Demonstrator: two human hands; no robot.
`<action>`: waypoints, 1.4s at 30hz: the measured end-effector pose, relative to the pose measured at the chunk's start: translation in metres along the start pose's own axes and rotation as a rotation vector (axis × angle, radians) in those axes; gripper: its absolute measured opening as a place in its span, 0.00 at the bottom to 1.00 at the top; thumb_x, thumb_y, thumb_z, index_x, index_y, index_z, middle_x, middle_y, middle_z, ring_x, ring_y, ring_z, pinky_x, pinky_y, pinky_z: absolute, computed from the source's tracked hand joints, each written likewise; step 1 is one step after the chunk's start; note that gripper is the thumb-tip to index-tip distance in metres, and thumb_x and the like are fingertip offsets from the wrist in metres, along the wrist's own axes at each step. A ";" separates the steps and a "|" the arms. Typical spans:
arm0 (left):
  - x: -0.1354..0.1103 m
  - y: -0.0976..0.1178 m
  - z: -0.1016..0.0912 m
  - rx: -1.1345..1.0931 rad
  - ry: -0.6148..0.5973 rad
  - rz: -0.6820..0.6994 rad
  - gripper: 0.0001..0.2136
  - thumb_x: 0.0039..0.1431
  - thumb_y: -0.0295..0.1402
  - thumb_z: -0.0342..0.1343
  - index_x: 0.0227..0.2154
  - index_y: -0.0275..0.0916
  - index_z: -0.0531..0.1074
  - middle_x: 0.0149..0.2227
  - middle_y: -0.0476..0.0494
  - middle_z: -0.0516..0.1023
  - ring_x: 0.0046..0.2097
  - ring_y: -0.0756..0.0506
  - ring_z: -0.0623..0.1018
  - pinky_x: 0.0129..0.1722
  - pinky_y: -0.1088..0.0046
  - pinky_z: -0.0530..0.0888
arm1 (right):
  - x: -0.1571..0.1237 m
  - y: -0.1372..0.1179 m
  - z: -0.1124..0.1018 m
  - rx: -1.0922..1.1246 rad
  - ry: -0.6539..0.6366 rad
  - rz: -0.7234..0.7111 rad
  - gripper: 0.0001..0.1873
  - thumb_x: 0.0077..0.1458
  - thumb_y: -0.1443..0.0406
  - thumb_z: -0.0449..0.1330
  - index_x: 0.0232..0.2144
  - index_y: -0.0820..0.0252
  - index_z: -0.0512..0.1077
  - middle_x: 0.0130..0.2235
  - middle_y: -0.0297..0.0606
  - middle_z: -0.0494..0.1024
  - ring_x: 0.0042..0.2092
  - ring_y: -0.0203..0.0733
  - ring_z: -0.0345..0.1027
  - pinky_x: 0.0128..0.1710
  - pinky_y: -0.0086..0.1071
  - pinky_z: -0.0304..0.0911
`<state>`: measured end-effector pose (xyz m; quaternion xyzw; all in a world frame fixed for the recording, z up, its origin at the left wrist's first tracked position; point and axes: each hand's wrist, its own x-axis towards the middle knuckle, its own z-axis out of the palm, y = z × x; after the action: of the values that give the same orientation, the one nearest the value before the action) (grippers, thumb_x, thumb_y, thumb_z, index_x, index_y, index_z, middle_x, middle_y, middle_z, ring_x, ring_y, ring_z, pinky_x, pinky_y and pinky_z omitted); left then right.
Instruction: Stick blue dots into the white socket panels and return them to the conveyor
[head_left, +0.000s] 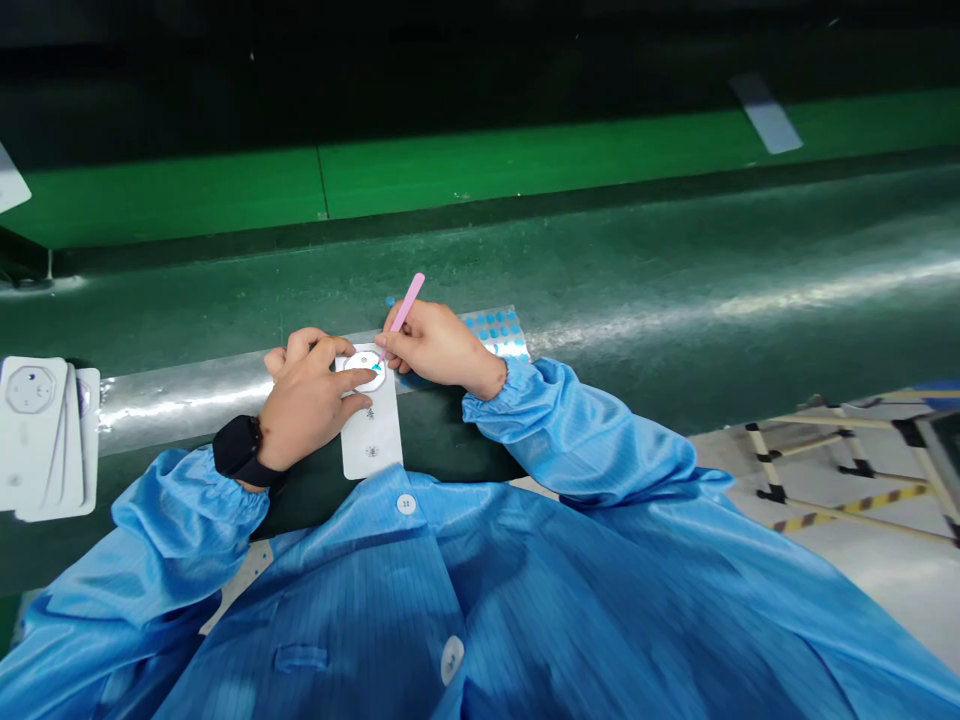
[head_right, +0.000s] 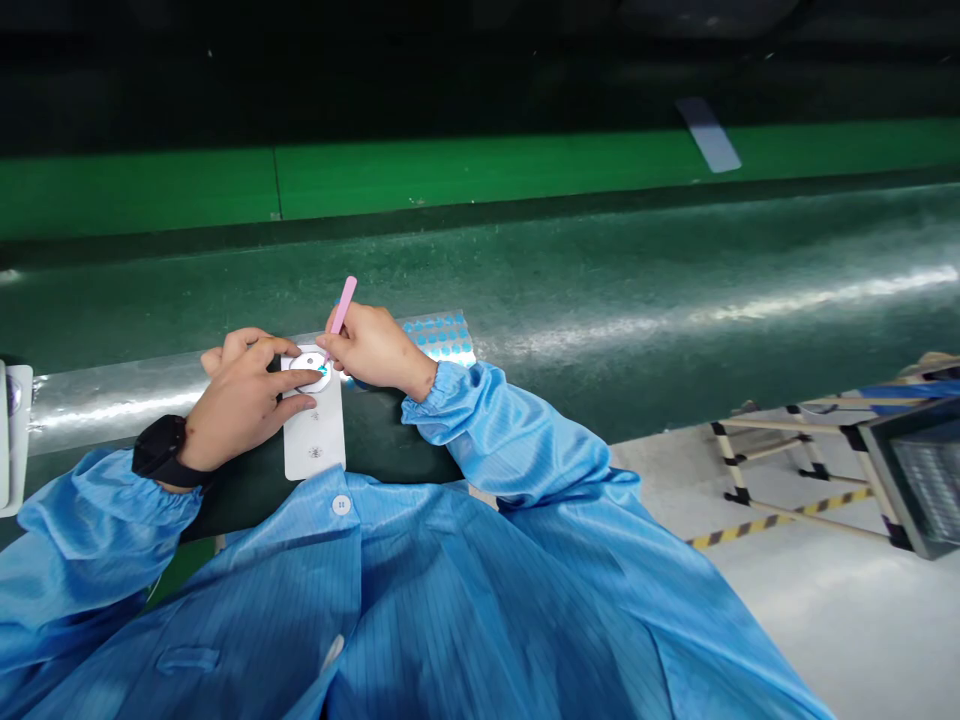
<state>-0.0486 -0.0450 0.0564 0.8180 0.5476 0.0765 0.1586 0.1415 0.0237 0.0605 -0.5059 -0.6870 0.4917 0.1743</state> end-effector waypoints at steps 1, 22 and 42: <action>0.000 0.001 0.000 0.008 -0.001 -0.002 0.09 0.57 0.37 0.65 0.40 0.52 0.83 0.52 0.40 0.76 0.57 0.30 0.63 0.49 0.48 0.62 | 0.000 0.000 0.000 -0.004 0.001 -0.008 0.07 0.59 0.70 0.60 0.29 0.58 0.67 0.23 0.33 0.78 0.27 0.39 0.75 0.30 0.30 0.67; 0.000 0.004 -0.006 0.036 -0.065 -0.028 0.12 0.61 0.36 0.59 0.46 0.52 0.81 0.53 0.37 0.73 0.56 0.30 0.63 0.49 0.47 0.63 | -0.003 0.003 -0.005 0.118 0.016 -0.042 0.07 0.59 0.69 0.59 0.29 0.57 0.65 0.25 0.32 0.77 0.27 0.38 0.73 0.29 0.29 0.65; 0.000 0.006 -0.002 0.001 -0.075 -0.015 0.13 0.60 0.33 0.61 0.47 0.52 0.81 0.54 0.37 0.71 0.57 0.31 0.65 0.51 0.49 0.63 | -0.022 0.037 0.005 -0.186 0.136 -0.546 0.09 0.63 0.63 0.59 0.31 0.60 0.72 0.28 0.35 0.76 0.30 0.37 0.68 0.32 0.29 0.59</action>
<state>-0.0440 -0.0464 0.0601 0.8162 0.5475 0.0442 0.1791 0.1672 0.0020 0.0322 -0.3481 -0.8265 0.3265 0.2984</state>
